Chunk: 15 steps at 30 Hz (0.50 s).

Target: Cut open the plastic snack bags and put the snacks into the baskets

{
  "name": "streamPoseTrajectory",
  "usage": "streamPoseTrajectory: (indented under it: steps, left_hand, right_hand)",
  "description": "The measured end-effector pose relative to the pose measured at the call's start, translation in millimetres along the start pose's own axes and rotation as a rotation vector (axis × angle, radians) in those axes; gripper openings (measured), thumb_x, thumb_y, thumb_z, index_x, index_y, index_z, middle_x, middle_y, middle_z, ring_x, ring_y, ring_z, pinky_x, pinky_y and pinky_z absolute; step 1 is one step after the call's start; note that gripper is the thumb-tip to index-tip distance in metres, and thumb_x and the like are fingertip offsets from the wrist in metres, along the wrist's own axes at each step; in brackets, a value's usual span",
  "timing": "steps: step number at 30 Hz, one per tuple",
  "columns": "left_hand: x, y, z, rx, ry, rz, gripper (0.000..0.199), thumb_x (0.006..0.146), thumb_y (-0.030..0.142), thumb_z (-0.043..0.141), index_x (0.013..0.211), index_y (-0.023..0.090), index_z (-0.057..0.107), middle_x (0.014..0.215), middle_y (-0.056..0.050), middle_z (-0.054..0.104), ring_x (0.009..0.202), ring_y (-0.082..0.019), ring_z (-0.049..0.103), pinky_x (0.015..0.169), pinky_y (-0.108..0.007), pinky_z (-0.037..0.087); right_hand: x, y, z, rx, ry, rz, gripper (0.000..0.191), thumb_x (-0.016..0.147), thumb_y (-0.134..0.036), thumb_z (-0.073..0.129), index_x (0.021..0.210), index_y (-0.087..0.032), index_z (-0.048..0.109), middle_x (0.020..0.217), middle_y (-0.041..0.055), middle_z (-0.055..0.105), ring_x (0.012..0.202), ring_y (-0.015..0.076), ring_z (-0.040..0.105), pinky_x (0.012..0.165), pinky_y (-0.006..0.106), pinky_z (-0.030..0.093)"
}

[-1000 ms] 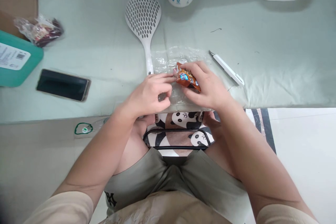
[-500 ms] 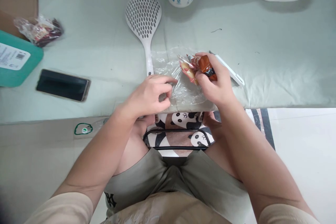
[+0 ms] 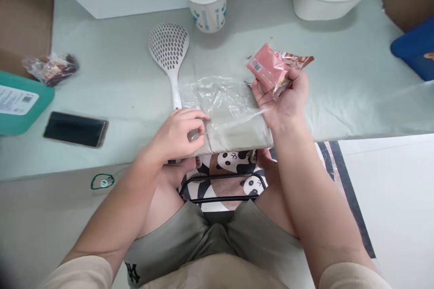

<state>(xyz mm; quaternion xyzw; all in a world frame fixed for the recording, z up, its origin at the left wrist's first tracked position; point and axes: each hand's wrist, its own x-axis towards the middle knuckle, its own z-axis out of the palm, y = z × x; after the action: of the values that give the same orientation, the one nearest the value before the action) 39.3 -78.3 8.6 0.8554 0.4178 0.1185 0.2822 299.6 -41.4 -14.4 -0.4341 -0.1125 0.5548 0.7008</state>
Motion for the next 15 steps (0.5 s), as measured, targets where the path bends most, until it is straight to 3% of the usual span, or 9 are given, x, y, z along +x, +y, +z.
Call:
streamPoseTrajectory:
  steps: [4,9,11,15]
  left_hand:
    - [4.5,2.3,2.6,0.088,0.033,0.000,0.021,0.086,0.023,0.057,0.065,0.019,0.058,0.118,-0.006,0.078,0.115,-0.029,0.071,0.106,-0.053,0.048]
    - [5.3,-1.2,4.8,0.210,0.087,0.079,0.032,0.088,0.026,0.063,0.057,0.020,0.066,0.110,-0.006,0.080,0.108,-0.029,0.074,0.101,-0.054,0.052]
    - [4.3,-3.8,1.6,0.224,0.220,0.167,0.031,0.088,0.024,0.065,0.057,0.020,0.066,0.100,-0.006,0.082,0.102,-0.029,0.076,0.096,-0.051,0.054]
    - [3.8,-2.8,-11.5,0.096,0.646,0.395,0.019,0.087,0.020,0.061,0.077,0.024,0.076,0.087,-0.004,0.081,0.083,-0.023,0.076,0.078,-0.042,0.058]
  right_hand:
    - [-2.7,-17.9,7.4,0.215,0.022,0.028,0.014,0.087,-0.038,0.052,0.082,-0.028,0.060,0.081,-0.0031,0.068,0.077,0.0167,0.068,0.068,0.032,0.060]
    - [14.2,-44.1,-13.8,0.233,0.038,-0.166,0.013,0.084,-0.041,0.056,0.086,-0.029,0.062,0.090,0.0005,0.070,0.100,0.0216,0.071,0.081,0.037,0.064]
    - [19.0,-46.9,-23.1,0.178,0.040,-0.210,0.016,0.084,-0.043,0.055,0.087,-0.029,0.063,0.094,0.0012,0.069,0.107,0.0228,0.071,0.084,0.038,0.064]
    - [19.5,-45.6,-32.5,0.077,-0.005,-0.247,0.023,0.086,-0.049,0.054,0.093,-0.029,0.064,0.102,0.0019,0.069,0.115,0.0240,0.070,0.086,0.040,0.065]
